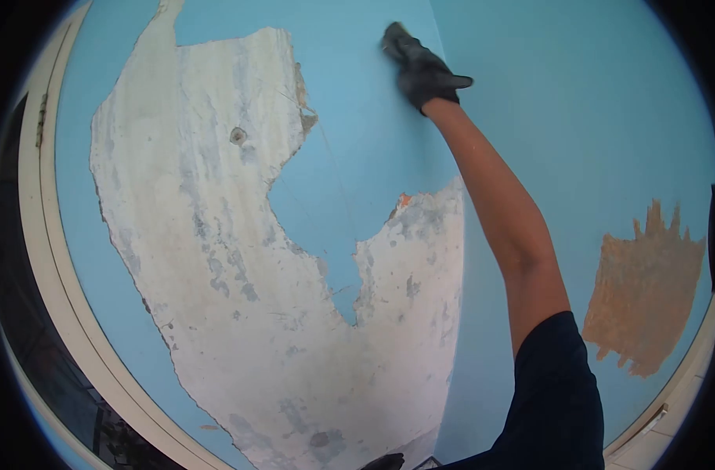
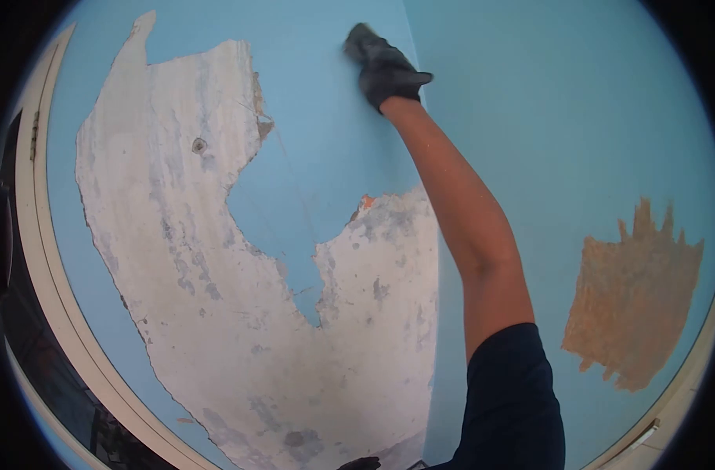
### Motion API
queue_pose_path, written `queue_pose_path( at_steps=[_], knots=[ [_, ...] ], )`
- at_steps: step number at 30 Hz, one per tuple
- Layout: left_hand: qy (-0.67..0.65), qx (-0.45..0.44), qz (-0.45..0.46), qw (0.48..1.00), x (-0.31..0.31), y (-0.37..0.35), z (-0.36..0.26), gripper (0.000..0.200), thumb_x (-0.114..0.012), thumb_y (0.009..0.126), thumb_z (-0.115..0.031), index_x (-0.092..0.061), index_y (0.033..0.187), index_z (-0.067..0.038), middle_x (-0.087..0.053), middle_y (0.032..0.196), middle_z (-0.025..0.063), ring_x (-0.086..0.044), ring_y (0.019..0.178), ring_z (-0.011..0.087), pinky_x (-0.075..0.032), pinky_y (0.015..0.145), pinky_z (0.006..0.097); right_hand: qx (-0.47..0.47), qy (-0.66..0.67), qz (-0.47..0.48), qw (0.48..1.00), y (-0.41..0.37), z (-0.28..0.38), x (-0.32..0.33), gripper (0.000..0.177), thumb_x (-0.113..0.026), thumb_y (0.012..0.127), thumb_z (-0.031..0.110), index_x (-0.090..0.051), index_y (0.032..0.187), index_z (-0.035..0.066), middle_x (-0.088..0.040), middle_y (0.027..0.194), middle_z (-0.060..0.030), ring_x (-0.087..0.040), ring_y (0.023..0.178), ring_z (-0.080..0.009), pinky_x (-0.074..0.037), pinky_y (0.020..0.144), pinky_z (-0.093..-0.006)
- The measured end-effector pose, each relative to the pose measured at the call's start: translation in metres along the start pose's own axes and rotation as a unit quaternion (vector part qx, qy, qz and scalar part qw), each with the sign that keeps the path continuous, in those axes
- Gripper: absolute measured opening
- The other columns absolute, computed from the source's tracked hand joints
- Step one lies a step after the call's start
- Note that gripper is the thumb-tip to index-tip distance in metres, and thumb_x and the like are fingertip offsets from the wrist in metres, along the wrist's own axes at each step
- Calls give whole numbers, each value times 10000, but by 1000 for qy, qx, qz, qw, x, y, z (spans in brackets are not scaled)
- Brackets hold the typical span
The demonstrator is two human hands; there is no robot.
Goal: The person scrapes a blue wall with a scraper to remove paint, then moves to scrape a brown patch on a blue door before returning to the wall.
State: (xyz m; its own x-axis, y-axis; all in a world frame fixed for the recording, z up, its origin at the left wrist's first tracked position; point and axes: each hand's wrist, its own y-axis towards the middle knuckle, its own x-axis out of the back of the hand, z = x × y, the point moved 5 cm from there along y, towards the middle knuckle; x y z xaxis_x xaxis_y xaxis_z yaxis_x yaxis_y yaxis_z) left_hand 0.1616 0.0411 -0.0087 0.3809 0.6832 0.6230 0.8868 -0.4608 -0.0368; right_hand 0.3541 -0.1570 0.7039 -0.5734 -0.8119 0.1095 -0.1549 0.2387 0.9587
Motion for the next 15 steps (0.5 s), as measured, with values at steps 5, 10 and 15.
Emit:
queue_pose_path(
  at_steps=[5,10,15],
  knots=[
    [-260,94,-65,959,-43,2,103,420,-621,1021,-61,-534,1432,-36,-643,1351,110,-603,1261,212,-474,1073,355,297,-138,11,945,-4,43,-16,369,-451,970,25,-630,1290,72,-679,1244,-139,-635,1215,-267,-466,1112,-398],
    [-180,85,-125,972,-3,-17,73,367,-553,1061,-245,-603,1341,-12,-641,1338,137,-601,1228,249,-460,1085,355,334,-124,-42,933,2,41,-45,342,-415,1031,73,-618,1307,66,-668,1306,-101,-657,1192,-228,-520,1067,-365],
    [-178,79,-130,972,-21,-38,81,437,-570,1043,-380,-645,1338,-65,-644,1370,129,-576,1290,279,-428,1114,373,40,-21,-82,996,3,65,-20,337,-435,1051,131,-614,1313,18,-695,1246,-133,-650,1213,-253,-494,1106,-372]
  ],
)
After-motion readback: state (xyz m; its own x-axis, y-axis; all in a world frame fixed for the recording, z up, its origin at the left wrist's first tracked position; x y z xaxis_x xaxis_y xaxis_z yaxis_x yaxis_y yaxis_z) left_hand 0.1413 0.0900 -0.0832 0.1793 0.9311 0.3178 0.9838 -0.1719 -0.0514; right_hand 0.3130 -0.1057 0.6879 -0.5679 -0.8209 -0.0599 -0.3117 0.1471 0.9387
